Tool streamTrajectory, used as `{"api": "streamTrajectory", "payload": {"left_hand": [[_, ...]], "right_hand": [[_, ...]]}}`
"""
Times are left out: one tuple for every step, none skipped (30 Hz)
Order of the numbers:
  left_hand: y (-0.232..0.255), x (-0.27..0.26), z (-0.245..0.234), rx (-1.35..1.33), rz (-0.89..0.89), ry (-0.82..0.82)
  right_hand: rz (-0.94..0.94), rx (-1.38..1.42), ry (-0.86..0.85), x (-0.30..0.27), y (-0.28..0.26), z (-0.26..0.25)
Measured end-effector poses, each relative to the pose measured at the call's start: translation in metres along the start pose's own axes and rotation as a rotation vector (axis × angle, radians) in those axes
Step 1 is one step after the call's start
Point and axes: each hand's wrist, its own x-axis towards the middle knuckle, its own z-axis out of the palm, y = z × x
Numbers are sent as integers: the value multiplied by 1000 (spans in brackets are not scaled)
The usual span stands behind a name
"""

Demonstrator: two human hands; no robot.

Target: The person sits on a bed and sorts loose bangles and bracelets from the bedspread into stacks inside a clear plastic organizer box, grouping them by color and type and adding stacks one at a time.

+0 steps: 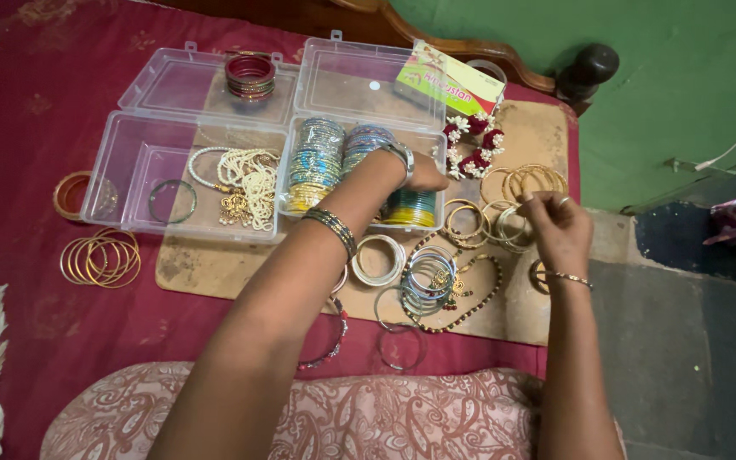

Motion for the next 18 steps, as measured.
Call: {"api": "streamTrajectory", "payload": {"left_hand": [[-1, 3, 2, 28, 12, 10], [-2, 6, 4, 57, 24, 21], [-3, 7, 6, 85, 37, 32], [-3, 6, 7, 86, 46, 61], [-4, 3, 9, 87, 55, 90], [-5, -1, 11, 89, 63, 119], [-4, -5, 13, 87, 72, 149], [-3, -11, 16, 85, 80, 179], [-2, -18, 20, 83, 87, 209], [-2, -26, 24, 65, 135, 283], [-3, -34, 27, 48, 183, 357], [-2, -40, 30, 30, 232, 430], [0, -45, 32, 34, 205, 417], [2, -48, 33, 37, 180, 405], [3, -50, 33, 41, 154, 393], [4, -52, 33, 27, 164, 412], [6, -53, 33, 14, 175, 432], [7, -53, 32, 1, 188, 451]], "right_hand": [[-43, 24, 6, 3, 2, -5], [-88, 47, 12, 7, 4, -10], [-133, 71, 18, 10, 7, -16], [-131, 28, 42, 11, 9, -22], [-129, -15, 66, 12, 10, -29], [-127, -58, 90, 13, 10, -35], [-133, -64, 95, 14, 10, -39], [-139, -71, 99, 15, 10, -43], [-146, -77, 102, 15, 8, -45], [-147, -84, 112, 14, 6, -46], [-148, -91, 121, 12, 4, -47], [-151, -98, 132, 10, 2, -48], [-158, -133, 130, 8, 0, -48], [-166, -169, 129, 5, -3, -47], [-174, -206, 128, 2, -7, -47], [-222, -377, 107, -2, -10, -48], [-269, -549, 85, -6, -13, -48], [-314, -722, 64, -10, -16, -47]]}}
